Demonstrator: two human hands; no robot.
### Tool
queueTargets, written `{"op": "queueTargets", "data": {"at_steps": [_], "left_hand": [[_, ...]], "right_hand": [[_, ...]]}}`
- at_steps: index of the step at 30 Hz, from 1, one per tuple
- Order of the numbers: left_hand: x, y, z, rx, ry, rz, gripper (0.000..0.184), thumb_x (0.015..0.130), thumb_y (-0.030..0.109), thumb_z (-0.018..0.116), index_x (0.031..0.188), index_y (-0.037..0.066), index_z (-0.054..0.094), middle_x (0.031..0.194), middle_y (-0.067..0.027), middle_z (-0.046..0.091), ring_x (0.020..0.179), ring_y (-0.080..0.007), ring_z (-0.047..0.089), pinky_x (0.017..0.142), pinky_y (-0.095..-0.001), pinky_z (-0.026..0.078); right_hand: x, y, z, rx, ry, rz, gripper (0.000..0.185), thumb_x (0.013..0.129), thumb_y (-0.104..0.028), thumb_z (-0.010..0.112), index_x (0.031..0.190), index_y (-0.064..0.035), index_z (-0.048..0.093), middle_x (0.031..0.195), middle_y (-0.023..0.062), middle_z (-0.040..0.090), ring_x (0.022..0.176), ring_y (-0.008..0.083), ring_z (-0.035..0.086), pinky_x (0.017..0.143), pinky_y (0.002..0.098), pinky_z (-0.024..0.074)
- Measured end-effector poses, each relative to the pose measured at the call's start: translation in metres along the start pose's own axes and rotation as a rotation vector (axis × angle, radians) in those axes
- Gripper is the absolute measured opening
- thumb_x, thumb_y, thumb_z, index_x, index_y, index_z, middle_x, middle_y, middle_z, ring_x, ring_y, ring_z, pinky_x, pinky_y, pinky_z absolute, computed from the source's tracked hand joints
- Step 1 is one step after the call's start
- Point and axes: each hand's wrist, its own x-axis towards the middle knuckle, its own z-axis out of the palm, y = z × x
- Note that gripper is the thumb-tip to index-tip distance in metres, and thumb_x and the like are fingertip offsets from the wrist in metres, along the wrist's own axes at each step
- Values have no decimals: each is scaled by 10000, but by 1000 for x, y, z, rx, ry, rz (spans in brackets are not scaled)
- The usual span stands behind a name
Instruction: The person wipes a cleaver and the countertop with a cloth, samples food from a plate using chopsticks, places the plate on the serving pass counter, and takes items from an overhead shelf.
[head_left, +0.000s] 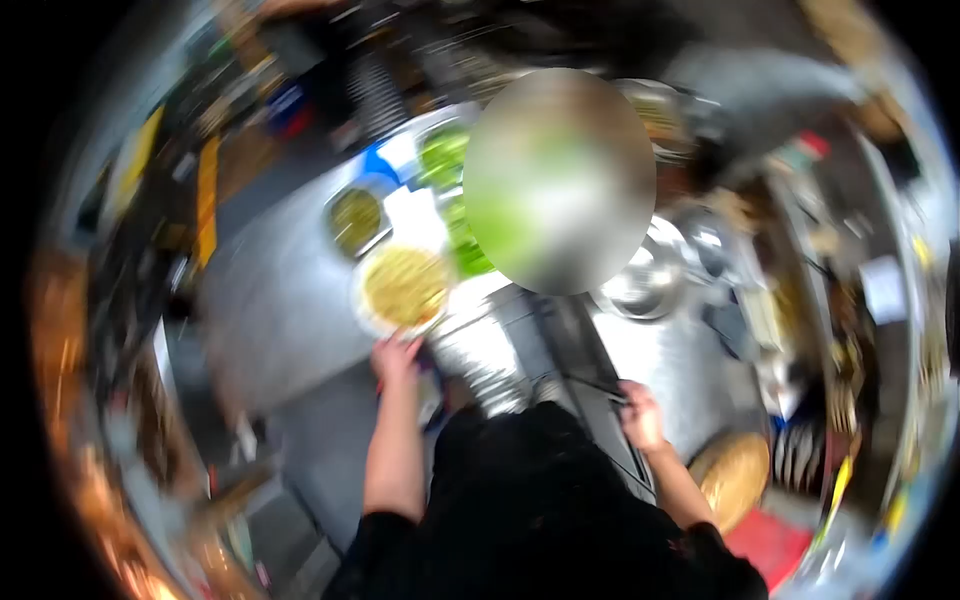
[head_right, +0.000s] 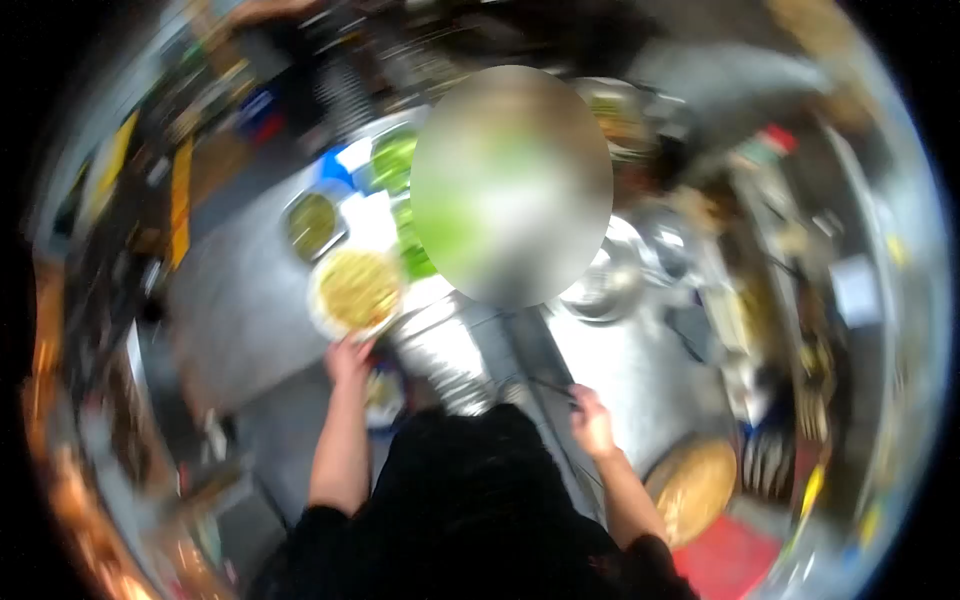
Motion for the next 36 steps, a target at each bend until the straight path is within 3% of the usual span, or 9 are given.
{"op": "queueTargets", "data": {"at_steps": [4, 9, 14, 22, 25, 28, 31, 35, 36], "left_hand": [[-25, 8, 43, 109, 27, -31, 269, 916, -58, 503, 1160, -167, 534, 1153, -294, 624, 992, -383, 686, 813, -451, 641], [28, -11, -71, 108, -99, -26, 374, 873, -64, 465, 1246, -87, 491, 1182, -234, 611, 968, -333, 655, 838, -414, 585], [-22, -6, -64, 101, -197, -8, 479, 858, -48, 471, 1334, -3, 471, 1226, -212, 596, 975, -311, 641, 801, -373, 577], [-113, -31, -64, 94, -56, 107, 429, 818, -23, 532, 1235, -122, 535, 1240, -224, 600, 1044, -328, 639, 814, -364, 574], [-213, -18, 14, 207, -15, 77, 552, 1006, 114, 591, 1481, -55, 366, 1505, -180, 434, 1309, -382, 465, 1082, -420, 483], [-217, -36, -32, 723, -198, 528, 494, 1014, 130, 591, 1436, -71, 433, 1422, -199, 522, 1263, -255, 530, 1049, -306, 490], [-283, -32, -1, 952, -207, 888, 476, 1010, 110, 599, 1425, -72, 453, 1408, -211, 534, 1242, -242, 547, 1028, -293, 484], [-319, -26, -11, 1130, -136, 949, 483, 1008, 101, 605, 1436, -62, 450, 1422, -209, 528, 1247, -254, 546, 1036, -311, 466], [-329, -28, -9, 804, -201, 791, 470, 1011, 81, 592, 1434, -65, 448, 1431, -220, 519, 1261, -264, 537, 1048, -331, 458]], "right_hand": [[-17, -8, -10, -27, -77, 186, 502, 766, 38, 567, 1259, -46, 606, 1300, 176, 600, 1194, 347, 598, 1053, 404, 493], [-36, -4, 0, -61, -29, 200, 467, 794, -3, 587, 1258, -43, 616, 1310, 160, 601, 1171, 333, 613, 1038, 392, 502], [-37, 22, -17, -21, -111, 177, 440, 816, -18, 577, 1253, -42, 619, 1305, 159, 603, 1154, 335, 619, 1023, 390, 506], [-46, 97, -64, 25, -49, 115, 352, 848, -34, 559, 1189, -33, 649, 1246, 150, 631, 1092, 339, 638, 969, 402, 524], [-48, 127, -68, 11, -62, 49, 341, 862, -36, 541, 1185, -30, 650, 1239, 154, 635, 1091, 339, 637, 974, 404, 521], [-44, 141, -73, -8, -119, -10, 373, 872, -47, 538, 1233, -33, 627, 1309, 147, 614, 1138, 312, 630, 1011, 380, 505], [-34, 140, -75, 23, -118, -46, 351, 877, -54, 549, 1217, -30, 631, 1284, 143, 623, 1126, 315, 632, 991, 383, 514], [-26, 144, -61, 46, -108, -99, 365, 860, -44, 553, 1217, -32, 629, 1267, 151, 620, 1110, 331, 631, 974, 398, 519], [-24, 143, -58, 60, -125, -96, 391, 843, -32, 548, 1226, -35, 626, 1279, 157, 608, 1116, 338, 626, 976, 412, 515]]}}
